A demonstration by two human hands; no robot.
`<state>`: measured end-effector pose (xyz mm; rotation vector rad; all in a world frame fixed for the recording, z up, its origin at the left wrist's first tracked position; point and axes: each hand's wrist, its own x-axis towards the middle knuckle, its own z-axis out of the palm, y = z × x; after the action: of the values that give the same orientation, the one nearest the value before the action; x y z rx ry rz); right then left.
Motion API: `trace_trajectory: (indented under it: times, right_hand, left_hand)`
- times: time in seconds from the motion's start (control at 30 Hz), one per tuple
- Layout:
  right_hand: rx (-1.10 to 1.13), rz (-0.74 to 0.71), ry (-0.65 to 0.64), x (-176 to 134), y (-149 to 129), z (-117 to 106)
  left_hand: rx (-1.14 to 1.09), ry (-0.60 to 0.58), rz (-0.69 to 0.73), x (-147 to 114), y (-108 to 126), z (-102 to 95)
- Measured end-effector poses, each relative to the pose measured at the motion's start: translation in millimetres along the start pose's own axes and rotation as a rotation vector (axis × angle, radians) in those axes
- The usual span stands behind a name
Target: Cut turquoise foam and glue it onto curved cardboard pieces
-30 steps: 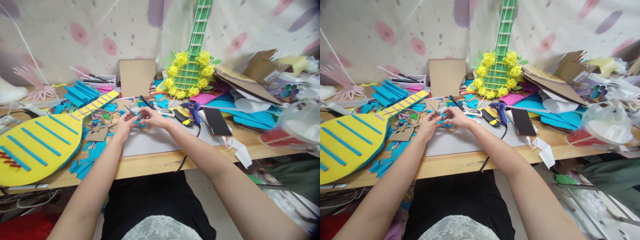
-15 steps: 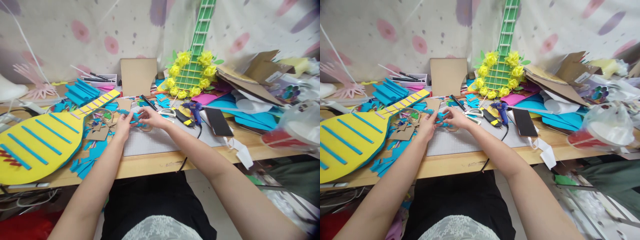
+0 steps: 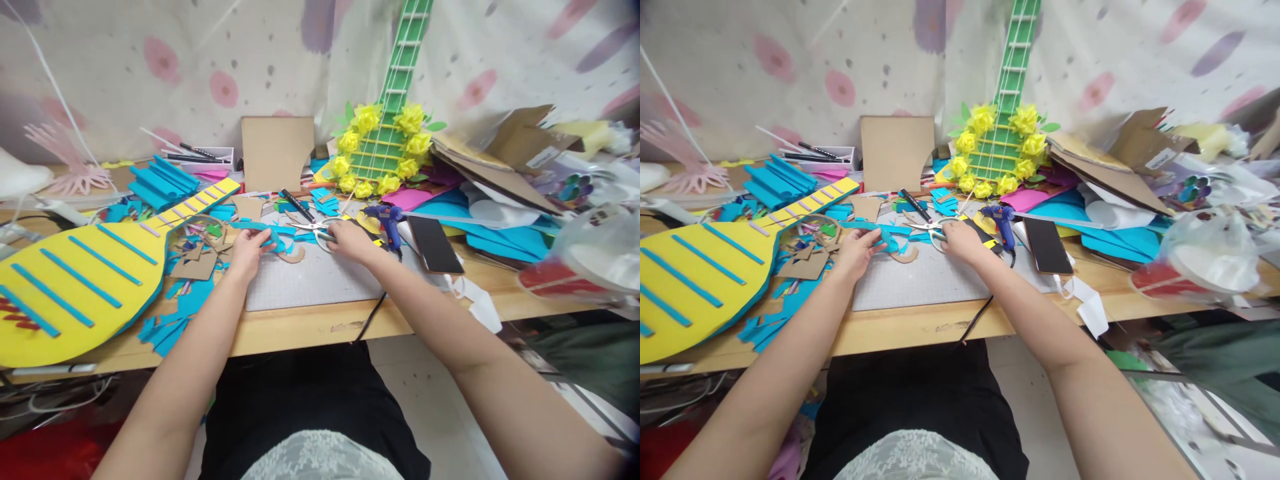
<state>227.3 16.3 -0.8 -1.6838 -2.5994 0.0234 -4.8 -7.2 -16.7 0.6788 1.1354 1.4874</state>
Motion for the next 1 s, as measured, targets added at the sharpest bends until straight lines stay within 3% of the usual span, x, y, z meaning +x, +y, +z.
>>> trace_trajectory:
  times: [0.2, 0.3, 0.43, 0.57, 0.7, 1.0]
  right_hand:
    - [0.063, 0.0, 0.144, 5.1, -4.8, 6.1]
    - [0.248, 0.013, 0.221, 7.4, -13.9, 3.1]
    - [0.506, 0.021, 0.186, 14.5, -32.5, -4.4]
    - [0.217, 0.117, 0.159, 17.1, -34.9, -10.8]
    - [-0.064, 0.138, 0.022, 14.5, -23.1, -11.3]
    - [-0.081, 0.198, -0.09, 19.7, -21.3, -16.2]
  left_hand:
    - [-0.002, 0.033, 0.012, 0.9, -0.5, -0.1]
    - [0.028, 0.035, 0.006, 1.3, -1.2, 0.6]
    - [0.02, 0.019, -0.006, -0.1, -0.1, 1.5]
    - [-0.092, -0.029, -0.005, -0.9, 1.9, 1.2]
    - [-0.171, -0.041, -0.026, 1.1, 2.8, 1.0]
    - [-0.22, -0.035, -0.044, 5.1, 3.5, -3.6]
